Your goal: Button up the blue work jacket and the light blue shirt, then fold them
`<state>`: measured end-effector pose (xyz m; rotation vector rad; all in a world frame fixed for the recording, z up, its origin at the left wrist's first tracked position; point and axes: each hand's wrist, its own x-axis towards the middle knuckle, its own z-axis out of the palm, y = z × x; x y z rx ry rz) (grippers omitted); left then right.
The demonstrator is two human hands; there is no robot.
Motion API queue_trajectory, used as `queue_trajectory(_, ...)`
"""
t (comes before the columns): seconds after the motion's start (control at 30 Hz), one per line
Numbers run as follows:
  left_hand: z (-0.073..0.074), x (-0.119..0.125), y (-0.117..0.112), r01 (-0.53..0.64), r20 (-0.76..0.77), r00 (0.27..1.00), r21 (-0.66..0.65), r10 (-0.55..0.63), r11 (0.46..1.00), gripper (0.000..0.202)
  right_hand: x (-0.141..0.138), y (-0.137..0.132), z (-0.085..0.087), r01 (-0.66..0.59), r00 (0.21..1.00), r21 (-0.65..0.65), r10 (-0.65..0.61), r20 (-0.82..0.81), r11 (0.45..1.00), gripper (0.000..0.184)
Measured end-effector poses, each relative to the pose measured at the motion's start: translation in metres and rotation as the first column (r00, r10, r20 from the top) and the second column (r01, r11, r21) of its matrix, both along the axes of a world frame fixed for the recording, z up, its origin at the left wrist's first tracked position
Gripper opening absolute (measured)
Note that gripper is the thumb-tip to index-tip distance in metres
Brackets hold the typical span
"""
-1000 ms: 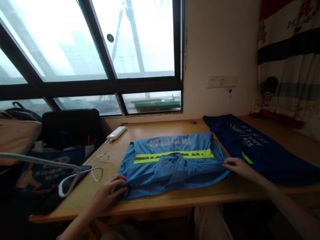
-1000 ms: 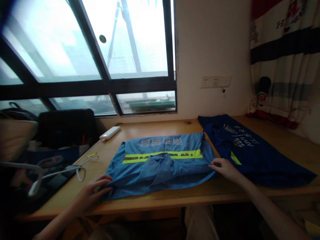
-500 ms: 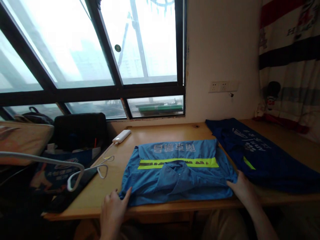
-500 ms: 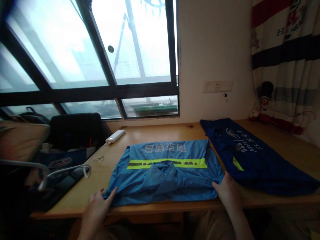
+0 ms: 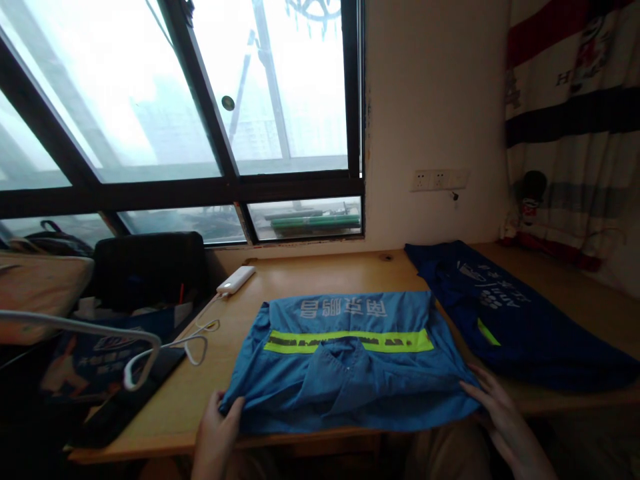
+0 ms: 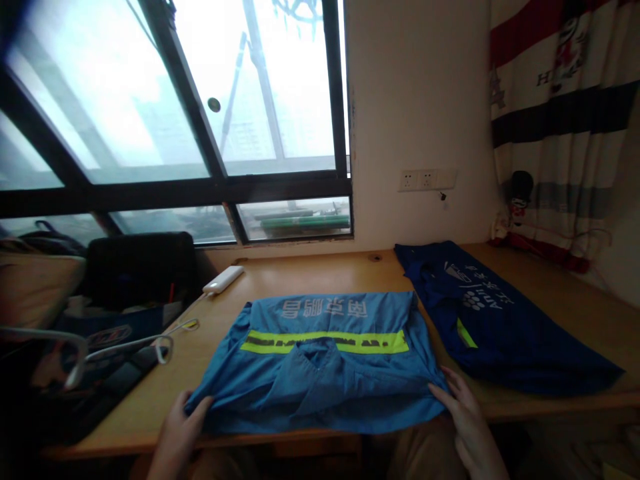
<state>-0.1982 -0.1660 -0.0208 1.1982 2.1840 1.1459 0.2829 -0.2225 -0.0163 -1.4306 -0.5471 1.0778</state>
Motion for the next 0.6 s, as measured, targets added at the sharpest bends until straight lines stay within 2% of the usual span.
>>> queue_trajectory(0.07,-0.008,-0.002,0.0,-0.085,0.193,0.979,0.056,0.073,0.995,0.029,-0.004,-0.009,0.002,0.025,0.997,-0.027,-0.027,-0.077,0.999,0.066)
queue_trajectory(0.13,-0.013,-0.001,-0.001,-0.171,0.375,0.919,0.089,0.126,0.981,0.032,-0.008,-0.018,0.001,0.041,0.991,-0.047,-0.046,-0.122,0.998,0.067)
queue_trajectory(0.23,-0.014,0.004,-0.007,-0.206,0.553,0.828,0.143,0.095,0.968,0.036,-0.017,-0.029,0.003,0.09,0.984,-0.066,-0.099,-0.151,0.994,0.073)
queue_trajectory(0.3,-0.01,0.008,-0.01,-0.168,0.556,0.829,0.15,0.058,0.974,0.041,-0.023,-0.034,0.005,0.12,0.984,-0.072,-0.128,-0.125,0.99,0.075)
queue_trajectory(0.43,-0.003,0.009,-0.009,-0.053,0.425,0.905,0.049,0.028,0.997,0.05,-0.026,-0.029,0.007,0.128,0.991,-0.107,-0.121,0.064,0.986,0.081)
queue_trajectory(0.53,-0.008,0.01,-0.005,-0.016,0.421,0.907,0.042,-0.003,0.999,0.052,-0.022,-0.017,0.006,0.071,0.991,-0.172,-0.051,0.12,0.983,0.091)
queue_trajectory(0.6,-0.014,0.011,-0.004,0.001,0.442,0.896,0.085,-0.039,0.996,0.051,-0.019,-0.012,0.005,-0.008,0.996,-0.155,0.021,0.085,0.988,0.087)
